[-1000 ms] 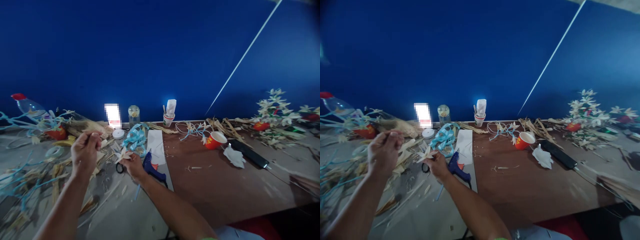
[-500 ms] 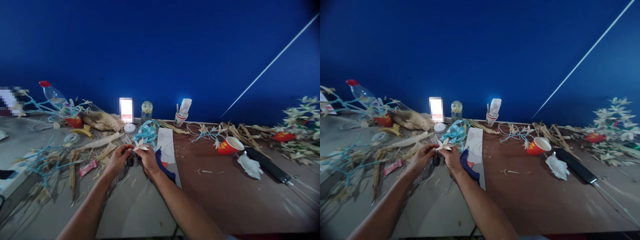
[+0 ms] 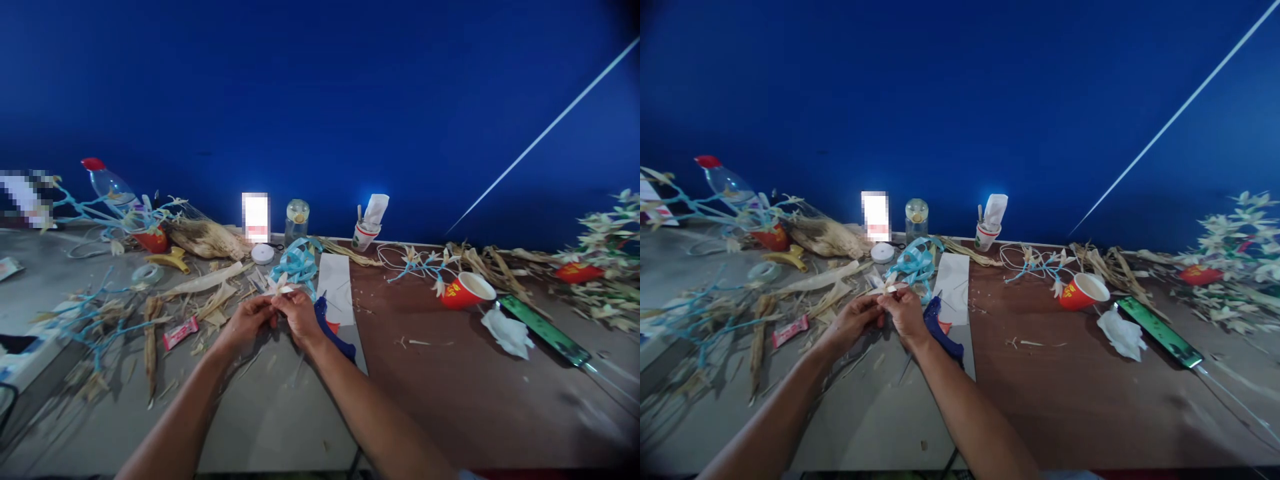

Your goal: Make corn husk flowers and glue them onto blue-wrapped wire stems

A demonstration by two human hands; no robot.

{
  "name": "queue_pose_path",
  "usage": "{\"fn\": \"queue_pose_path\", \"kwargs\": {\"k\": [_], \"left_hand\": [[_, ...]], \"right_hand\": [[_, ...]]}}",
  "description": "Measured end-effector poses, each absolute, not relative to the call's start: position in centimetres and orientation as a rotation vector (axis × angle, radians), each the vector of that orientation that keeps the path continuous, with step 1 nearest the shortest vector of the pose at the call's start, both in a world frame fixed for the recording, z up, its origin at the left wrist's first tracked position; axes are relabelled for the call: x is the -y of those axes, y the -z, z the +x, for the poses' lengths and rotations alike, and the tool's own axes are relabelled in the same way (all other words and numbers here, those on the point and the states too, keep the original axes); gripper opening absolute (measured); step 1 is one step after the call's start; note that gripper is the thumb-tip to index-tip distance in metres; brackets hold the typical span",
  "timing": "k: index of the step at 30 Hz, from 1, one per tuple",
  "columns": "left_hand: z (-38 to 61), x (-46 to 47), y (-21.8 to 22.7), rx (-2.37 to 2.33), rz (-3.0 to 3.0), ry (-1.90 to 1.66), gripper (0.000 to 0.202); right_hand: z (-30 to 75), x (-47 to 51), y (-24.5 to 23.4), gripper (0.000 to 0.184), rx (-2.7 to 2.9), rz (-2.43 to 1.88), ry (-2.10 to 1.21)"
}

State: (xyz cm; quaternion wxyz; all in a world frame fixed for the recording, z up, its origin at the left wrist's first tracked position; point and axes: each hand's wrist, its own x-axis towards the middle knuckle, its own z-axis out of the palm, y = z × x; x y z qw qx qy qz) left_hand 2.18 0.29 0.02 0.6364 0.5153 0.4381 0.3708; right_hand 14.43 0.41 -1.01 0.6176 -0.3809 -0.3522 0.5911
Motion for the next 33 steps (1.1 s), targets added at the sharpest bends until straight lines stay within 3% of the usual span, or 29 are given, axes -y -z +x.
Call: {"fn": "queue_pose_path", "kwargs": {"k": [11,20,33], "left_hand": [[2.38,0.12,-0.77,-0.944,1.127,-0.875,0.032],[2.54,0.27,-0.66,-1.001,1.147,-0.867,0.037],[2.9,0.27,-0.49,-1.06,1.246,-0.902,0.035]], "right_hand": [[14.55,-0.45,1.06,0.016,0.746,-0.851,-1.443],[14.77,-0.24,0.52,0.024,0.795,-0.762,-1.545],[14.31,-0.03,1.05,0.022,0.873,-0.886,-1.469]]}}
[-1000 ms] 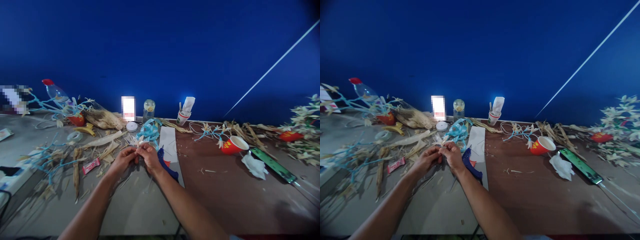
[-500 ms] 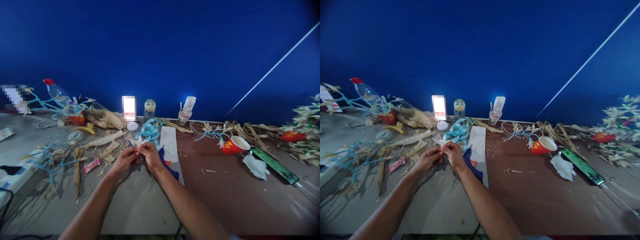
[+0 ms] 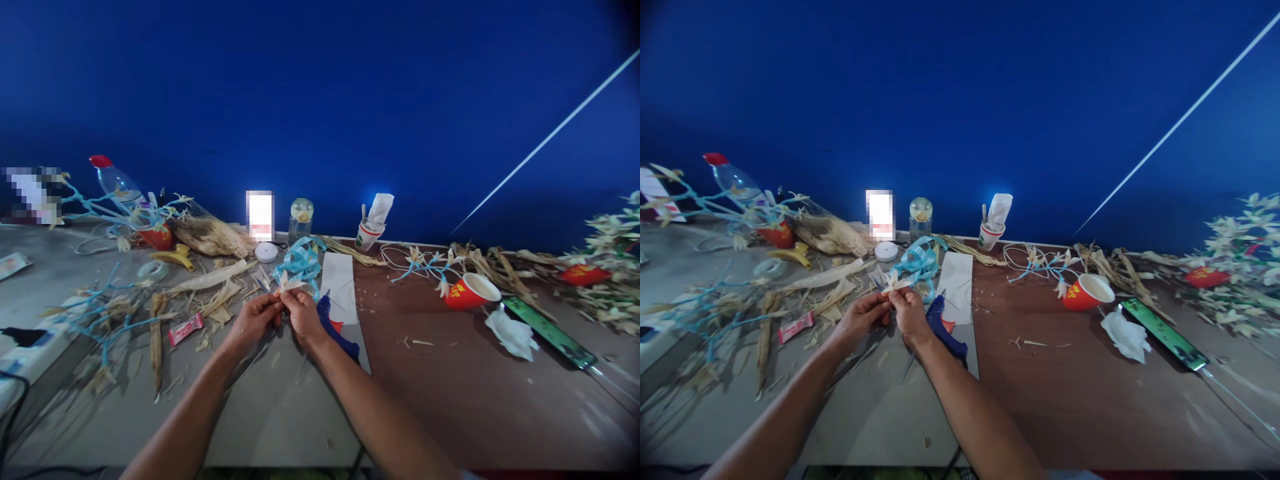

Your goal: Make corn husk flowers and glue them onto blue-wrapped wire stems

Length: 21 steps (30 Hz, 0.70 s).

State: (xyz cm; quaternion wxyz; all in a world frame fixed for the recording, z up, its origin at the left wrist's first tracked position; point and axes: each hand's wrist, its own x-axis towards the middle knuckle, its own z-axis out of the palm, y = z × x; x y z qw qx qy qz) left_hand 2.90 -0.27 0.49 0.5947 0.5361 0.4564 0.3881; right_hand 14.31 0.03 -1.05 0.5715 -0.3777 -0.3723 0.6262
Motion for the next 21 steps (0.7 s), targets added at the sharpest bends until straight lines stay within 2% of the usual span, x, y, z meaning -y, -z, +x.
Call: {"fn": "queue_pose_path", "kwargs": {"k": [8,13,16,21], "left_hand": [[3.1,0.3,-0.5,-1.029,1.204,-0.917,0.034],[3.1,0.2,-0.3,-1.057,1.204,-0.953,0.036],[3.0,0.1,0.0,-1.07,1.205,-0.968,0.036],[3.0,0.1,0.3,-1.083,1.187,-1.064,0.032]], "right_hand": [[14.5,-0.3,1.4,0.02,0.983,-1.022,-1.154],[14.6,-0.2,0.8,0.025,0.922,-0.936,-1.373],[14.7,0.0,0.4,0.022,0.872,-0.84,-1.475],[14.7,0.0,0.1,0.03,0.8,-0.786,-1.429]]}}
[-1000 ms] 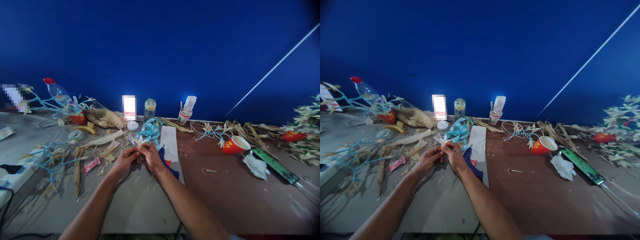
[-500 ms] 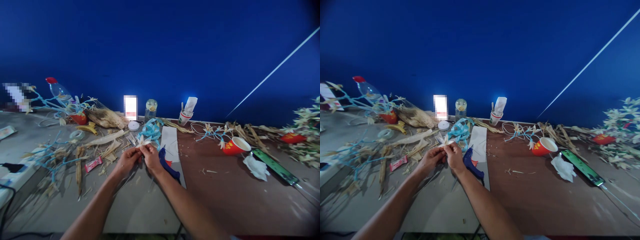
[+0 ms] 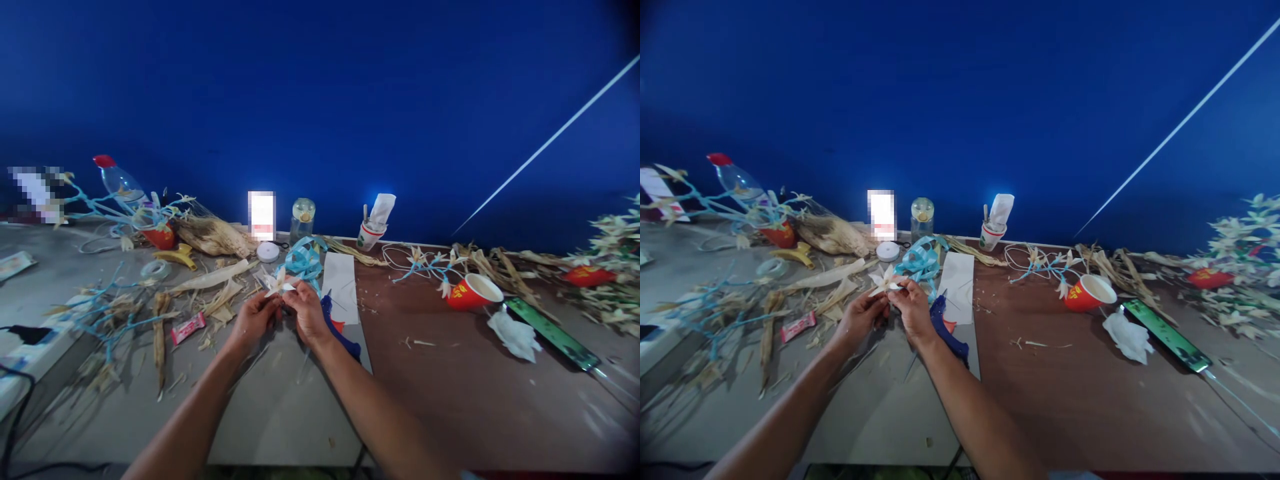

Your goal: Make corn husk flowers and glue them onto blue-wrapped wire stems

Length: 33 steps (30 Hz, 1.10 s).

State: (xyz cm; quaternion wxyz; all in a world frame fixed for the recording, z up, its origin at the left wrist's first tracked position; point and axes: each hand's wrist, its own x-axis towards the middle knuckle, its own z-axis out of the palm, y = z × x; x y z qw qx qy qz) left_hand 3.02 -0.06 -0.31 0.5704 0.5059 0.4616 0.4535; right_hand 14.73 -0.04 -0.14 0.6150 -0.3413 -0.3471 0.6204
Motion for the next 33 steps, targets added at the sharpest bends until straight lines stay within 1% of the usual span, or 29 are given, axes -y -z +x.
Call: {"fn": "queue_pose_path", "kwargs": {"k": [5,10,16,19,21,25,27,33], "left_hand": [[3.2,0.3,-0.1,-1.125,1.217,-1.116,0.029],[3.4,0.6,-0.1,-1.121,1.258,-1.124,0.031],[3.2,0.5,0.0,-1.14,1.4,-1.091,0.028],[3.0,0.3,-0.4,-1.13,1.49,-1.168,0.024],[3.0,0.3,-0.6,-1.119,1.474,-1.206,0.022],[3.0,0.3,-0.5,-1.096,1.324,-1.127,0.02],[2.9,0.2,-0.3,-1.086,1.277,-1.144,0.019],[2.1,-0.5,-0.1,-1.09,1.119,-1.303,0.024]], "right_hand": [[14.6,-0.3,0.6,0.02,0.79,-0.837,-1.353],[14.7,-0.4,0.6,0.014,0.829,-0.866,-1.288],[14.8,-0.5,0.5,0.014,0.842,-0.896,-1.26],[14.8,-0.5,0.4,0.014,0.83,-0.88,-1.266],[14.7,-0.4,0.2,0.014,0.834,-0.881,-1.272],[14.6,-0.2,-0.2,0.011,0.83,-0.89,-1.304],[14.7,-0.1,-0.2,0.01,0.831,-0.912,-1.309],[14.8,-0.2,0.0,0.022,0.803,-0.928,-1.298]]}}
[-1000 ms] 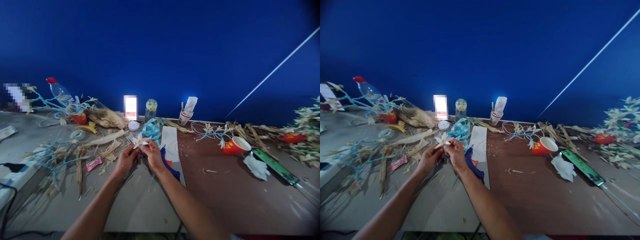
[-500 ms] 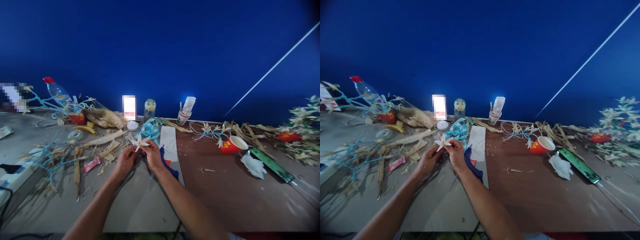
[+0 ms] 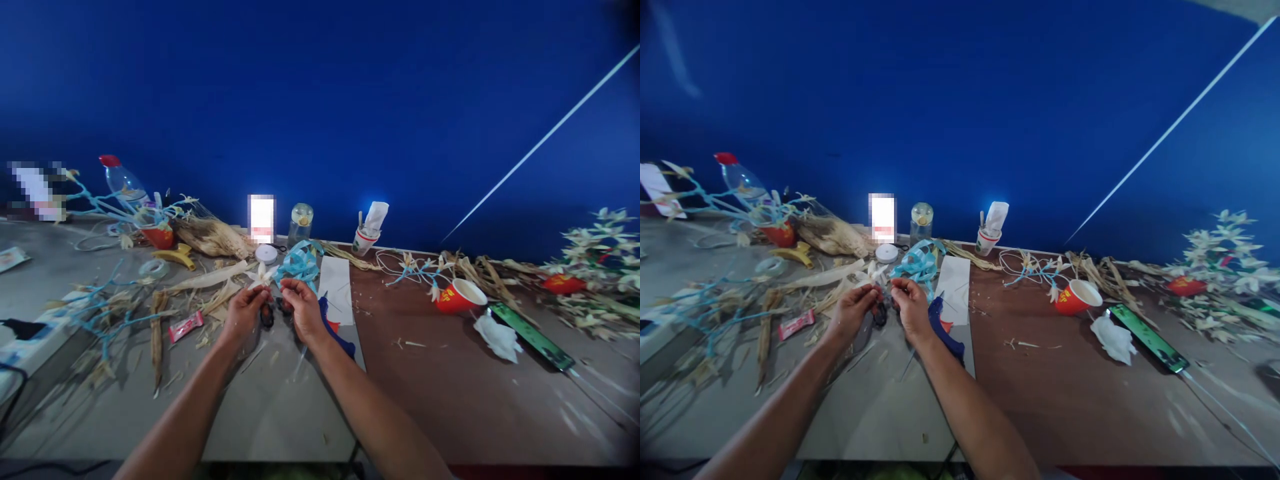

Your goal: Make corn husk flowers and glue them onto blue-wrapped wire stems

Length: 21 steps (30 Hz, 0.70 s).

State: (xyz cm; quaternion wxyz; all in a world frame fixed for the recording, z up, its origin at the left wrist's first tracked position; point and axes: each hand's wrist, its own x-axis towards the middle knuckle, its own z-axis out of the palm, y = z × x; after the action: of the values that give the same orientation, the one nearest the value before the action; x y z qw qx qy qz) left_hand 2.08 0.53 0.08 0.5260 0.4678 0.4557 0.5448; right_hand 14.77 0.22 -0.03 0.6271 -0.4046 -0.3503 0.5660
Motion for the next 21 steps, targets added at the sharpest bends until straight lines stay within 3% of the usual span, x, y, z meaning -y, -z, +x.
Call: {"fn": "queue_pose_path", "kwargs": {"k": [14,21], "left_hand": [[1.0,-1.2,0.4,-1.013,0.985,-1.464,0.027],[1.0,-1.3,0.2,-1.094,0.964,-1.522,0.027]], "right_hand": [[18.7,-0.7,-4.5,0.022,0.797,-0.931,-1.263],[20.2,-2.5,-4.8,0.019,1.06,-1.207,-1.138]]}}
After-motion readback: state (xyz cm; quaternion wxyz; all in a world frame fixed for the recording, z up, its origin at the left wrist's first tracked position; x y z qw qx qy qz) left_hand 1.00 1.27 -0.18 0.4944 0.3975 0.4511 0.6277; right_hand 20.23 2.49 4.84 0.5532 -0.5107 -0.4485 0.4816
